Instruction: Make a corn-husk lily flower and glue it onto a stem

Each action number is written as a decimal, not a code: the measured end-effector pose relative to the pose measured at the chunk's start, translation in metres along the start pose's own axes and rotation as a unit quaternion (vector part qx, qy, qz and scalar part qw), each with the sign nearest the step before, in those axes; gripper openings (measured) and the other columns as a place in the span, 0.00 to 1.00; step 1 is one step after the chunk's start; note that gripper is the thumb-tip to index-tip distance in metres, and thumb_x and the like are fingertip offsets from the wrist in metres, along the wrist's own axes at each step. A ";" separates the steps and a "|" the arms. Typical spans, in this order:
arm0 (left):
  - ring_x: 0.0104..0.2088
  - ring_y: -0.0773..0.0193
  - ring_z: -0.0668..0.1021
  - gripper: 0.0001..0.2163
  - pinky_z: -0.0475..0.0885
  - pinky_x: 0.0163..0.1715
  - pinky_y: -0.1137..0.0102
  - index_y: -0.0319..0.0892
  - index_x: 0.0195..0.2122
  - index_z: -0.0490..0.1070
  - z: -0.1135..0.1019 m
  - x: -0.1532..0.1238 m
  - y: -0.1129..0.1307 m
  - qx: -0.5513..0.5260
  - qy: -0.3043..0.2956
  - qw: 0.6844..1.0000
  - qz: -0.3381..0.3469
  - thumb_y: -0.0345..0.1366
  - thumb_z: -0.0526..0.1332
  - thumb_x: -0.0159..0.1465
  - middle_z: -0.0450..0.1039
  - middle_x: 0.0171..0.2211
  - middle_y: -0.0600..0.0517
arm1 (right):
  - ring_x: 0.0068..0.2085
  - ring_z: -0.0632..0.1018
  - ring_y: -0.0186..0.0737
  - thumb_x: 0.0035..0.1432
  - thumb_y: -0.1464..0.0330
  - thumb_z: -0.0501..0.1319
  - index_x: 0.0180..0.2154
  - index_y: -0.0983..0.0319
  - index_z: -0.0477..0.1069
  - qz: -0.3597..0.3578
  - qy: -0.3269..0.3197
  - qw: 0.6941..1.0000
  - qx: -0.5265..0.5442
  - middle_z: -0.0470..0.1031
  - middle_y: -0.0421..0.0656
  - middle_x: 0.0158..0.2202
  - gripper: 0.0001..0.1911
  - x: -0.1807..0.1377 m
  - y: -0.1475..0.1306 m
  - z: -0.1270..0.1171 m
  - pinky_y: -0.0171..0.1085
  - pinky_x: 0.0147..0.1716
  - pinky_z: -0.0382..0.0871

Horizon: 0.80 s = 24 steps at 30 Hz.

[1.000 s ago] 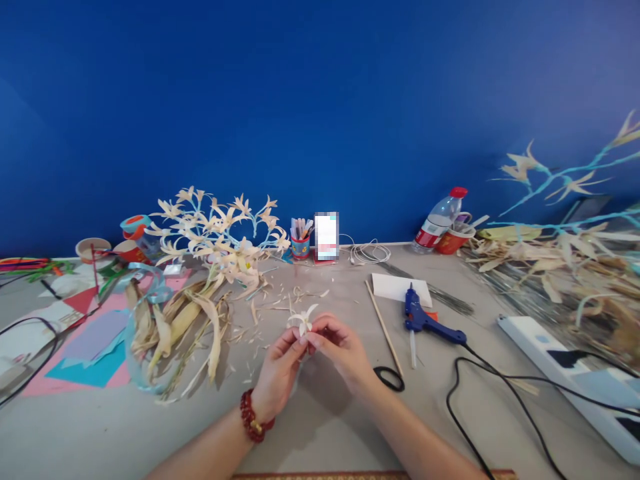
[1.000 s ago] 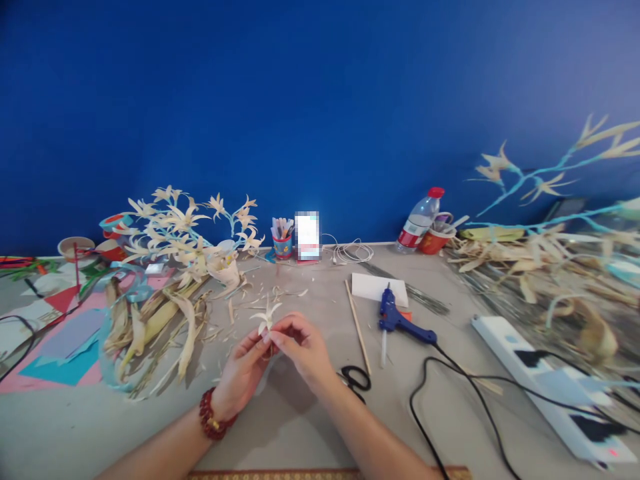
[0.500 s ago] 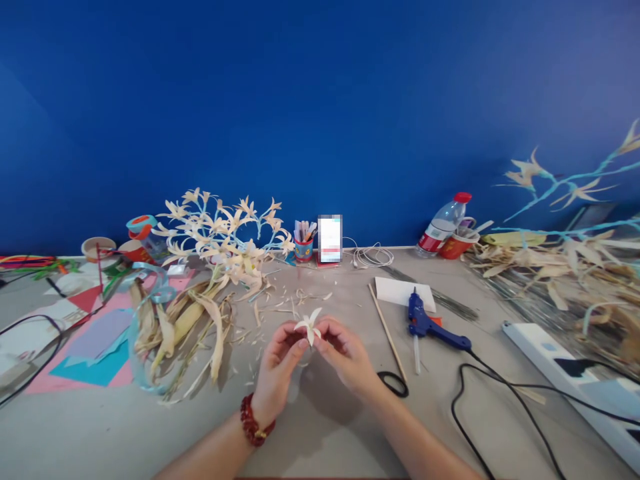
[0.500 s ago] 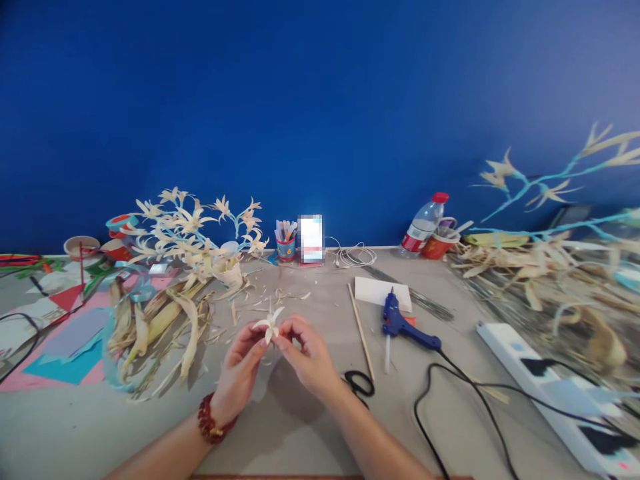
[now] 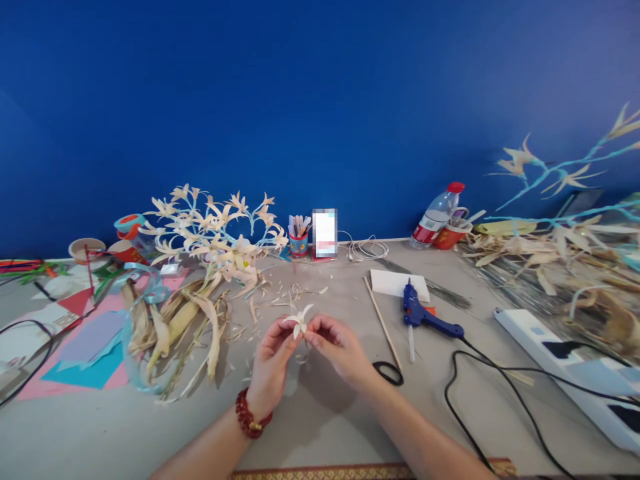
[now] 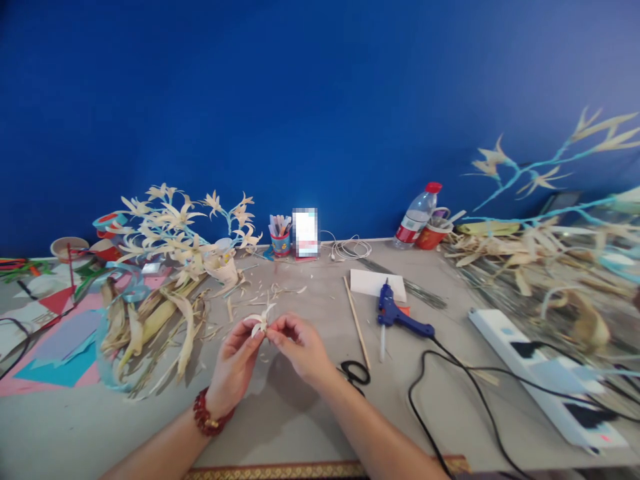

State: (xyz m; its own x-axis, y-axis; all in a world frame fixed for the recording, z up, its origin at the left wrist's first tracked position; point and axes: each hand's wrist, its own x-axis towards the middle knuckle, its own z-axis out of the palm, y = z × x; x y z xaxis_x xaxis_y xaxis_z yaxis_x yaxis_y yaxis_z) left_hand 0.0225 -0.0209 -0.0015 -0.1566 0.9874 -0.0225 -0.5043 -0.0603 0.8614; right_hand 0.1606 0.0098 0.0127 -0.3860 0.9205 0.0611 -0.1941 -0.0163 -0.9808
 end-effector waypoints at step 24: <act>0.37 0.62 0.71 0.05 0.66 0.38 0.71 0.42 0.31 0.76 0.002 -0.002 0.011 0.064 -0.032 0.994 0.084 0.37 0.67 0.55 0.70 0.34 0.50 | 0.33 0.67 0.37 0.58 0.58 0.60 0.28 0.60 0.68 -0.083 -0.049 0.991 -0.092 0.65 0.40 0.30 0.14 0.001 -0.003 -0.003 0.34 0.33 0.61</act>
State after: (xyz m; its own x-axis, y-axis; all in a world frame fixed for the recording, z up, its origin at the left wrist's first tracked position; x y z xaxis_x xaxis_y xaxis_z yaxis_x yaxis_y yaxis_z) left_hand 0.0188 -0.0233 0.0092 -0.1737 0.9723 0.1565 -0.3618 -0.2108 0.9081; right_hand 0.1635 0.0115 0.0149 -0.4501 0.8618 0.2340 -0.0991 0.2122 -0.9722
